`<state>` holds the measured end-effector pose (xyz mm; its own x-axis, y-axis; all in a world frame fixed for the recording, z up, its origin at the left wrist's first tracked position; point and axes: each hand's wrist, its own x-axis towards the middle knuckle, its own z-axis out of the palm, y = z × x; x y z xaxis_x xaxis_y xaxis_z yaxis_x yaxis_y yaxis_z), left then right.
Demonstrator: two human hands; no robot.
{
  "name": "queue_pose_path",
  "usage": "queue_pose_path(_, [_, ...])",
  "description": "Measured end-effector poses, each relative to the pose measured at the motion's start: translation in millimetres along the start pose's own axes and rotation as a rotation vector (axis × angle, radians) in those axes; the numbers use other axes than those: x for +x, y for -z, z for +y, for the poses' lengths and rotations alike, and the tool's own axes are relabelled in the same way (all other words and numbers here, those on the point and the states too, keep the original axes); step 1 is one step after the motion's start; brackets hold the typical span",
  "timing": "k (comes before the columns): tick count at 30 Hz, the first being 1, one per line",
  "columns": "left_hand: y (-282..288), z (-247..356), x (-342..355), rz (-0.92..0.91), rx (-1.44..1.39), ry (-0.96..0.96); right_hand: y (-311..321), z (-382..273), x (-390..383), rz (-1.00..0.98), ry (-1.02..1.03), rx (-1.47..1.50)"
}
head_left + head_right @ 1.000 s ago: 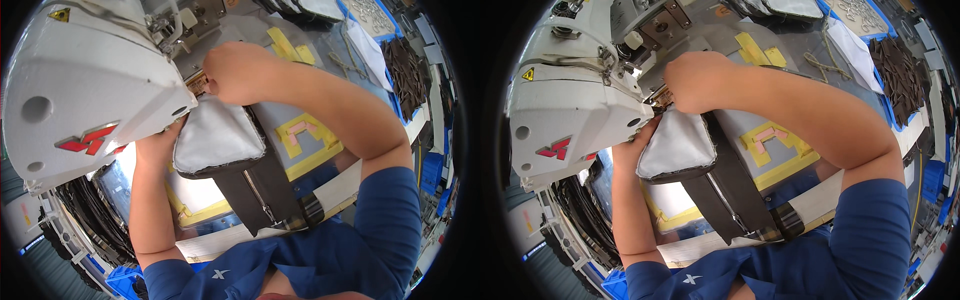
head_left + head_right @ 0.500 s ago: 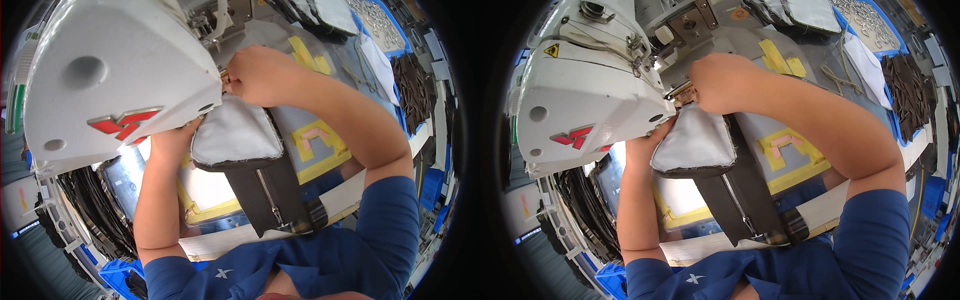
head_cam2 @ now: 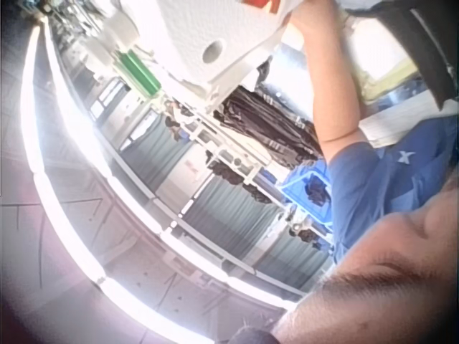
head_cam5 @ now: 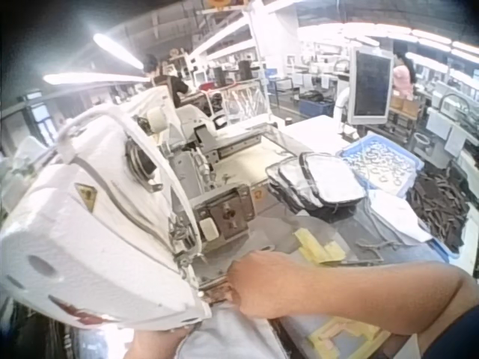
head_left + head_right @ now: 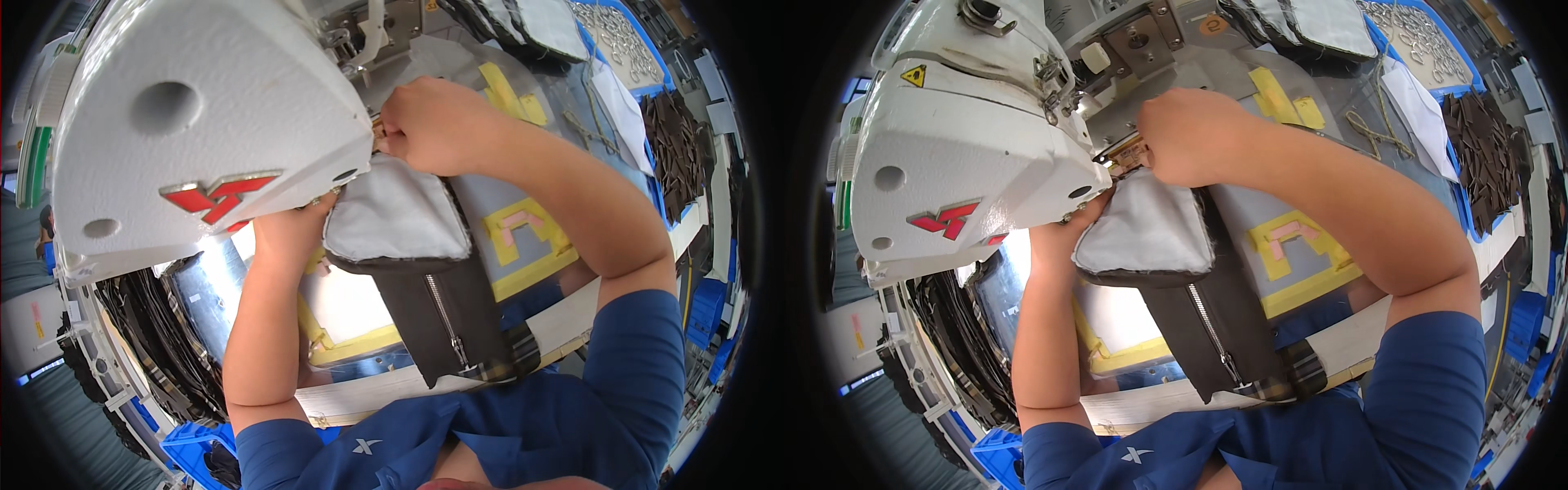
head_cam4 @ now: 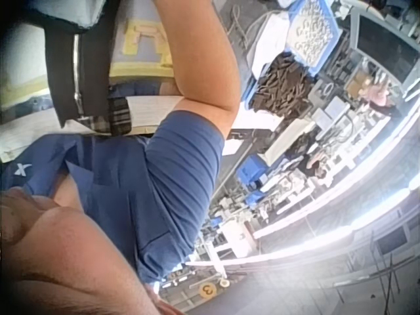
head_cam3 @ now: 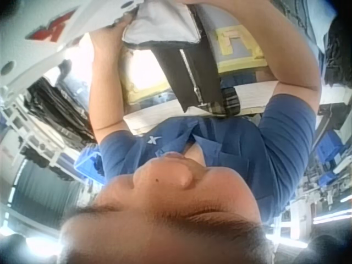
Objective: The person sews a zipper onto a plaid fabric pouch using an industrial sewing machine. They align the zipper with the fabric edge, guide the material under the needle, and sew along the seam. The person repeats this process for multiple pouches, handling them one at a time.
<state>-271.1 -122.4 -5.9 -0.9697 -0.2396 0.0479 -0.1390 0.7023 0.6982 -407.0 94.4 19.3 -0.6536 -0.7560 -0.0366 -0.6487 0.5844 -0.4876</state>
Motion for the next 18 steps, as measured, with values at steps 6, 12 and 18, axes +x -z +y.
queue_pose_path(6, [6,-4,-2,-0.047,0.073,-0.004,8,-6,-4,-0.025,-0.01,0.027])
queue_pose_path(12, [18,15,-4,-0.152,0.295,0.048,9,-11,0,-0.088,-0.043,-0.021])
queue_pose_path(18, [59,70,-37,-0.349,0.597,-0.024,20,-5,-5,-0.146,-0.031,0.055])
